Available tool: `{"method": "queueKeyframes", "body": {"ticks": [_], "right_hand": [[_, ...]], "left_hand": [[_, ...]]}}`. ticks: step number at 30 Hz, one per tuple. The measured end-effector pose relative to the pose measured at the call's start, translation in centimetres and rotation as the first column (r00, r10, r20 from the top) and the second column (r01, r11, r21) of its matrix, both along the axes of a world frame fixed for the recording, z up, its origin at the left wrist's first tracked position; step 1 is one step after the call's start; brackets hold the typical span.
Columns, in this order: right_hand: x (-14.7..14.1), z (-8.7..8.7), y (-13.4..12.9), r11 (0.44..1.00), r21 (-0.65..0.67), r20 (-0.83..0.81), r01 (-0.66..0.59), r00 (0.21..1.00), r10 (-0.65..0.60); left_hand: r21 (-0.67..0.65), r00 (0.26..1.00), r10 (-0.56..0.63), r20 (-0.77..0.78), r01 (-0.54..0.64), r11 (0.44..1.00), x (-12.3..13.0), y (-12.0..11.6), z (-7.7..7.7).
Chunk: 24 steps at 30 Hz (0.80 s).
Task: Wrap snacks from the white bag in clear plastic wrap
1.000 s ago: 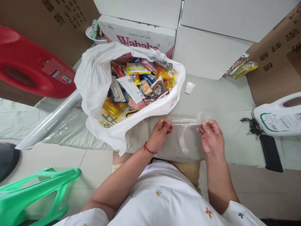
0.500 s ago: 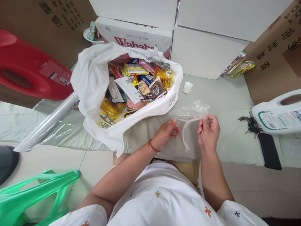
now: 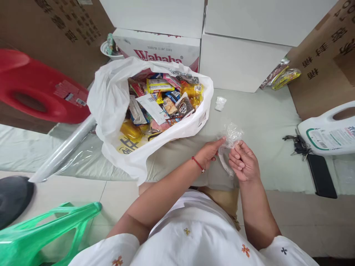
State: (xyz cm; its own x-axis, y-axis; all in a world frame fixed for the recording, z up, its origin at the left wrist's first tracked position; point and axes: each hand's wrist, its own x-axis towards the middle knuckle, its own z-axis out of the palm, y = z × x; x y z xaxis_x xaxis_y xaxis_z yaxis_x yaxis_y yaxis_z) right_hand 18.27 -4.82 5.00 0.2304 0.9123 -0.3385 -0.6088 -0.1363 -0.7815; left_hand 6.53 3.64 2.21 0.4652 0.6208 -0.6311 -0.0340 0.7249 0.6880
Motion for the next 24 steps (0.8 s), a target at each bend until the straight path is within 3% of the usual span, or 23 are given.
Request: {"method": "queueKeyframes", "body": {"ticks": [5, 10, 12, 15, 17, 20, 24], "right_hand": [[2.5, -0.7, 0.1, 0.993, -0.020, -0.057, 0.116, 0.991, -0.117], [1.6, -2.9, 0.8, 0.938, -0.034, 0.230, 0.345, 0.916, -0.329], [0.1, -3.6, 0.9, 0.946, -0.063, 0.393, 0.319, 0.879, -0.271], [-1.5, -4.3, 1.0, 0.969, -0.107, 0.583, 0.223, 0.803, -0.121], [-1.7, -4.5, 1.4, 0.975, -0.086, 0.665, 0.205, 0.741, -0.097], [-1.4, -4.5, 1.9, 0.984, -0.069, 0.712, 0.165, 0.699, -0.067], [-0.7, -2.9, 2.6, 0.989, -0.085, 0.631, 0.124, 0.775, -0.043]], "left_hand": [[0.079, 0.994, 0.073, 0.078, -0.079, 0.994, -0.3, -0.5, 0.0], [0.196, 0.985, 0.172, 0.030, -0.174, 0.965, 0.1, -1.3, -0.3], [0.302, 0.977, 0.211, -0.038, -0.190, 0.934, 0.6, -1.9, -0.5], [0.517, 0.978, 0.196, -0.065, -0.135, 0.845, 1.0, -2.7, -1.0], [0.585, 0.977, 0.204, -0.067, -0.128, 0.801, 0.9, -2.8, -1.3], [0.550, 0.954, 0.282, -0.096, -0.186, 0.815, 0.3, -2.0, -1.6], [0.449, 0.941, 0.328, -0.082, -0.259, 0.855, -0.9, -0.5, -1.3]]}}
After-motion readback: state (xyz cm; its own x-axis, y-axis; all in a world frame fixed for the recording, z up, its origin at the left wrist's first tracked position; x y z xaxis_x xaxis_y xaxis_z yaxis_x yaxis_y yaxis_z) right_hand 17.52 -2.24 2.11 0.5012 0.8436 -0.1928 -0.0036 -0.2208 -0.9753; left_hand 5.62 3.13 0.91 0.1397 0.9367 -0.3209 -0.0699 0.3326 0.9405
